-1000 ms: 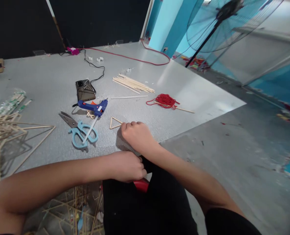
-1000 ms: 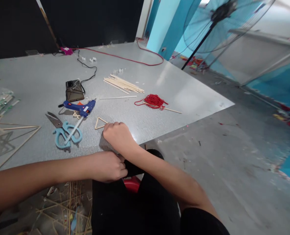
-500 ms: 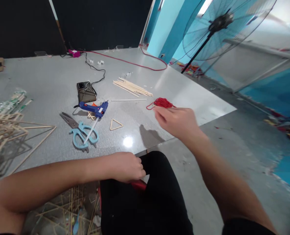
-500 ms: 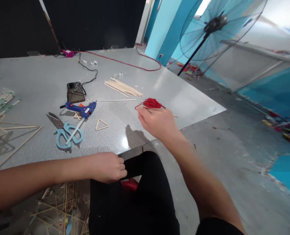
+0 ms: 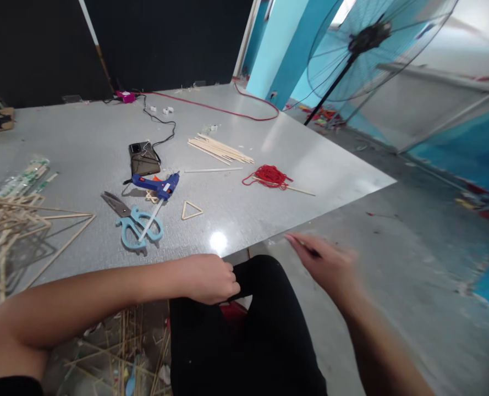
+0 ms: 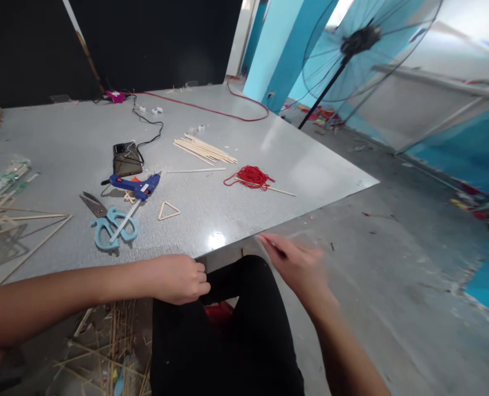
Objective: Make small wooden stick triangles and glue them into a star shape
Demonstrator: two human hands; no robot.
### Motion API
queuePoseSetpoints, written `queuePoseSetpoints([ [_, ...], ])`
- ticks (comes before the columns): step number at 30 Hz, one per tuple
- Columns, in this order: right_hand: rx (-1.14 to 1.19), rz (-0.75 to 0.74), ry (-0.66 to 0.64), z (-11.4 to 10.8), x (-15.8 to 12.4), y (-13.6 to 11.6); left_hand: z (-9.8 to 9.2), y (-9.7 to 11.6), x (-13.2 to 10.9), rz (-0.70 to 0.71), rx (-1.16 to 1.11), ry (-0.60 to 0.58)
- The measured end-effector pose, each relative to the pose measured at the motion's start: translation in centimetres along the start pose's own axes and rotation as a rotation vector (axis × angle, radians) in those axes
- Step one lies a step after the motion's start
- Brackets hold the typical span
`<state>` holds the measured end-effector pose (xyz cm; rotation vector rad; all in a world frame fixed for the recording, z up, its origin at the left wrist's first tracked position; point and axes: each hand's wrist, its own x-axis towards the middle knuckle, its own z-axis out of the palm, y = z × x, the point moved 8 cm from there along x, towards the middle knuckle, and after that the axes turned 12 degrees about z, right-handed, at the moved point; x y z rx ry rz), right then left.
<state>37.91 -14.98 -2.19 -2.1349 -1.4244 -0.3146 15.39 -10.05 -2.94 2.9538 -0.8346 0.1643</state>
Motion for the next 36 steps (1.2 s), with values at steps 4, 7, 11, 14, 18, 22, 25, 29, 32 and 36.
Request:
queuePoseSetpoints([
  [4,0.038,-0.339,-0.108,2.3,5.2,-10.3,0.3,0.0,0.0,0.006,-0.004,-0.041],
  [7,-0.072,-0.680,-0.266,5.9,6.7,-16.2,0.5,-0.1,0.1,-0.002,-0.014,-0.072],
  [11,-0.216,-0.916,-0.296,8.5,7.0,-18.2,0.5,-0.1,0.1,0.015,-0.020,-0.039],
  [14,-0.217,-0.974,-0.249,8.5,6.7,-18.1,0.6,-0.1,0.1,0.021,-0.020,-0.016],
  [18,-0.220,-1.014,-0.219,8.4,6.1,-18.4,0.7,-0.1,0.2,0.015,-0.024,-0.034],
  [22,-0.305,-1.098,-0.200,8.7,5.7,-19.2,1.0,-0.2,0.3,0.004,-0.043,-0.119],
  [25,-0.327,-1.181,-0.154,8.6,5.2,-19.5,1.1,-0.2,0.4,-0.005,-0.052,-0.147],
  [29,-0.350,-1.247,-0.088,8.4,4.7,-19.9,0.9,-0.2,0.4,-0.001,-0.059,-0.145],
  [32,-0.361,-1.226,-0.112,8.5,4.7,-20.1,1.0,-0.2,0.4,0.003,-0.072,-0.162],
  [36,-0.356,-1.223,-0.129,8.7,4.9,-20.1,1.3,-0.2,0.3,-0.013,-0.067,-0.181],
])
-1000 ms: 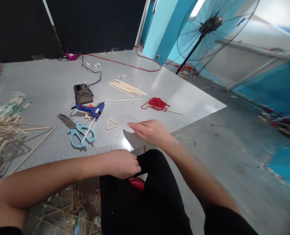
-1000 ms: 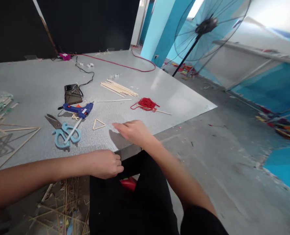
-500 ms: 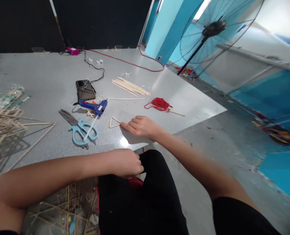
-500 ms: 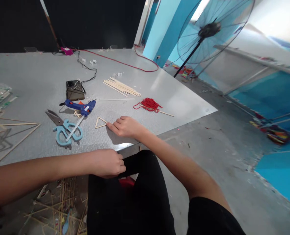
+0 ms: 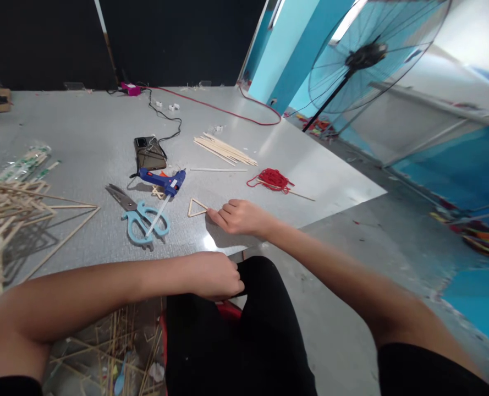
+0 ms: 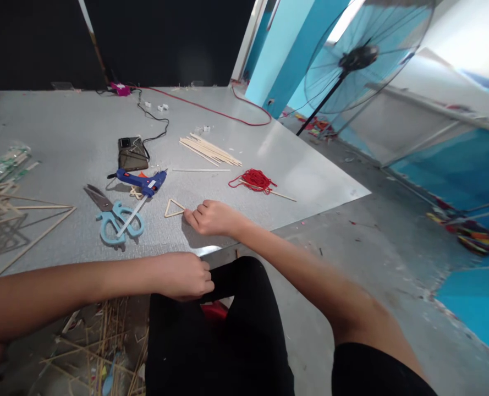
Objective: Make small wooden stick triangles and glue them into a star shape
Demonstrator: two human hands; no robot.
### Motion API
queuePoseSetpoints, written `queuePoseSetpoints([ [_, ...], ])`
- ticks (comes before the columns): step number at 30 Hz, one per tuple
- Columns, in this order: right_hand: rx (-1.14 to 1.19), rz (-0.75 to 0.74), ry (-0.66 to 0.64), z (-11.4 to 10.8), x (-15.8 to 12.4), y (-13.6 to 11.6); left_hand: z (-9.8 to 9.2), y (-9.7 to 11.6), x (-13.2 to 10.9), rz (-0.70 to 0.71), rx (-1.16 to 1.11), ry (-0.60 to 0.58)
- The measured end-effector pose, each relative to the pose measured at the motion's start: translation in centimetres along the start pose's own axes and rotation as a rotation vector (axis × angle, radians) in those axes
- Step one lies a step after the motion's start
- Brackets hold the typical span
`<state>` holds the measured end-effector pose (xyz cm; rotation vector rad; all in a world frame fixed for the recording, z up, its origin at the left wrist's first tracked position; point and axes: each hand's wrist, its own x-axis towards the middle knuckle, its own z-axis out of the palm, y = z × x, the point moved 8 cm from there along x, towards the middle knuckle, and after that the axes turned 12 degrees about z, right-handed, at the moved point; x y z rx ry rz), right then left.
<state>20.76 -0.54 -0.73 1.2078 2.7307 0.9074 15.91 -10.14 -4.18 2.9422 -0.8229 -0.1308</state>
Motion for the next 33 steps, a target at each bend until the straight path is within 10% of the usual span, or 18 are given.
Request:
queuePoseSetpoints([
  [9,0.078,0.170,0.153,-0.3,0.2,2.6,-0.2,0.1,-0.2,0.021,0.041,0.089],
  [22,0.302,0.823,0.431,-1.6,4.7,16.9,-0.5,0.3,-0.4,-0.006,0.059,0.107],
  [33,0.756,0.498,0.417,3.4,3.2,11.5,-1.8,0.8,-0.4,0.005,0.071,0.211],
])
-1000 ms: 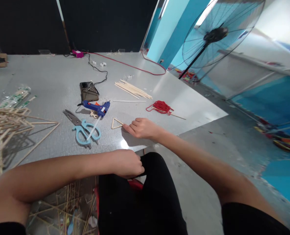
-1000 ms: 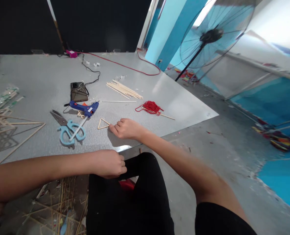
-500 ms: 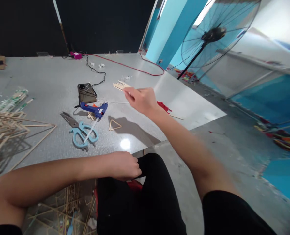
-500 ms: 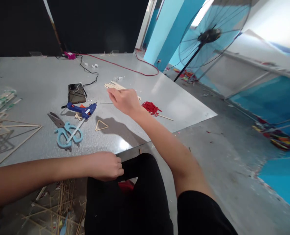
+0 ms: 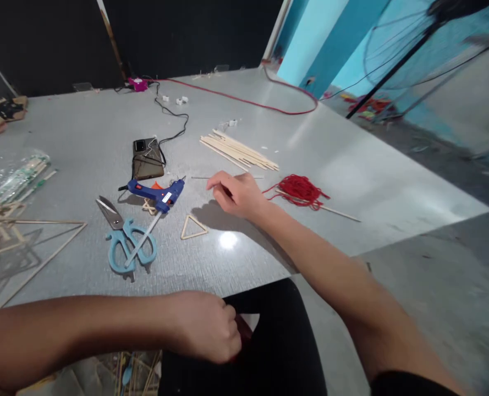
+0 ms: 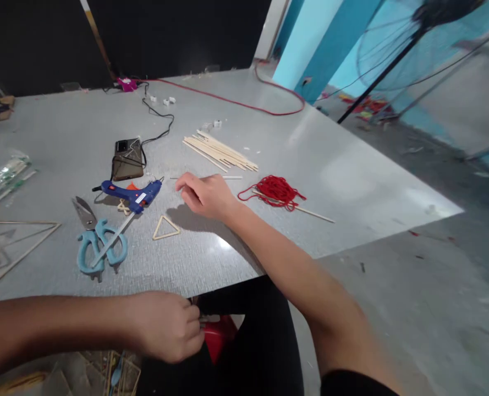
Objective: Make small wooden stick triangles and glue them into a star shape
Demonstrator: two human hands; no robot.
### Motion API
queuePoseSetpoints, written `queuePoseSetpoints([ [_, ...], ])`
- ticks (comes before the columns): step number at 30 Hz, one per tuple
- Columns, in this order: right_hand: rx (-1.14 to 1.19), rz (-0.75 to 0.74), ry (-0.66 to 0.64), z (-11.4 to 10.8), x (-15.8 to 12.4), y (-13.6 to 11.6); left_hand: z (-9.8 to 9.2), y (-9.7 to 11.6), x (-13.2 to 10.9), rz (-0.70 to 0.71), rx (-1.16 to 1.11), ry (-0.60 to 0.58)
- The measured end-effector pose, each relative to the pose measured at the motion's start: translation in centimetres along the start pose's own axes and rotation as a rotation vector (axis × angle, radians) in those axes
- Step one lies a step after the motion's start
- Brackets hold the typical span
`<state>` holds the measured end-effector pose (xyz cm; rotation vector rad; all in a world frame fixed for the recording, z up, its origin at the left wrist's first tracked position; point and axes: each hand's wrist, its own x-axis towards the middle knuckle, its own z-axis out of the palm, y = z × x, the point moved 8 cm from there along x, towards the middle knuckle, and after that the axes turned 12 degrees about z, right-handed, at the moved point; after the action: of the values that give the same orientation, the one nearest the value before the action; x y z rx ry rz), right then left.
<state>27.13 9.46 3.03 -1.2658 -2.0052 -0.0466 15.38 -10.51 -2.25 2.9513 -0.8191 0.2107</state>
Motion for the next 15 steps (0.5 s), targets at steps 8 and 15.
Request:
queuePoseSetpoints([
  [8,-0.093,-0.062,-0.302,-2.6,-0.3,-1.1,-1.0,-0.6,0.4,-0.110,-0.001,0.118],
  [15,-0.257,-0.165,-0.497,-1.3,-1.1,-2.5,0.3,-0.5,0.6,-0.143,-0.150,0.037],
])
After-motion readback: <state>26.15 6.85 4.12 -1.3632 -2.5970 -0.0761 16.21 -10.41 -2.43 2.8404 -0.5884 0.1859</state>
